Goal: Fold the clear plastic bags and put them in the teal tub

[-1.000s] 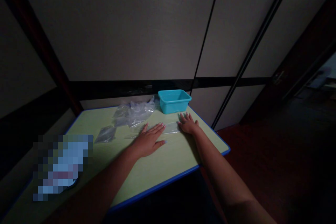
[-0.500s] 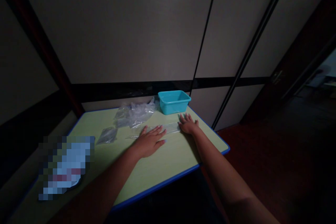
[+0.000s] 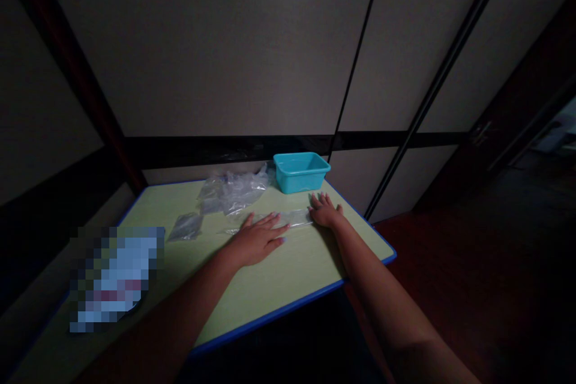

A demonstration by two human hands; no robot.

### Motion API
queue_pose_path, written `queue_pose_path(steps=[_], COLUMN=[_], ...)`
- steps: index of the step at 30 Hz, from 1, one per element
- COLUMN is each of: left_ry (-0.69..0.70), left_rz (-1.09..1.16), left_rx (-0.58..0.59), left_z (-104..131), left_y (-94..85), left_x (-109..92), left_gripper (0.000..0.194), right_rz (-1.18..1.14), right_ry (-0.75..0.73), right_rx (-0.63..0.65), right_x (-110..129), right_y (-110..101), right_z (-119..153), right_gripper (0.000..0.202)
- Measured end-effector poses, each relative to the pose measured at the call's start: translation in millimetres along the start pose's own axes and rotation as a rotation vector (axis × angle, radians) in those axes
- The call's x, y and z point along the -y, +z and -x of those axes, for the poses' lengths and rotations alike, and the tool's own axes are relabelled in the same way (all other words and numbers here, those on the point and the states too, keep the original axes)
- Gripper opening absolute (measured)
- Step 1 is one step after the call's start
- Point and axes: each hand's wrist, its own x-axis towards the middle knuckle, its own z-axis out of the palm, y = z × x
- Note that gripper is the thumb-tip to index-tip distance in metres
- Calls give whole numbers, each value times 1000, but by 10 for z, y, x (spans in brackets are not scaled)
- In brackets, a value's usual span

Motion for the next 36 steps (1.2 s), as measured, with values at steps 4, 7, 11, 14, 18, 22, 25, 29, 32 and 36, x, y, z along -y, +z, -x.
queue_pose_path(steps=[4,7,11,14,18,22,25,29,32,36], left_ry=[13,26,32,18,16,28,33,37,41,44], left_rz=[-5,-8,-3,4,6,3,-10,-26,-30,-23], left_rx=[-20,-28,-19,-13,-8,-9,-2,-2,-10,-13], left_z=[1,2,6,7,5,4,5,8,8,8], left_y=[16,23,14,4,-2,4,10,13,14,22], left_x=[15,20,15,6,0,5,10,11,10,9], left_gripper=[41,41,40,40,39,40,41,40,40,40], right_rz=[-1,-5,-14,-41,-27,25,37,34,24,-6], right_ry=[-3,-3,-9,2,9,-8,-17,-29,-22,-69], right_rx=[-3,-3,-12,-30,-54,-83,-86,-84,-96,-143], right_x=[7,11,3,2,37,84,92,75,75,119], right_y=[-8,-13,-13,-9,4,24,41,56,46,7], right_z=[8,21,25,22,42,81,85,59,58,138], right_gripper=[60,60,57,55,60,70,70,67,65,60])
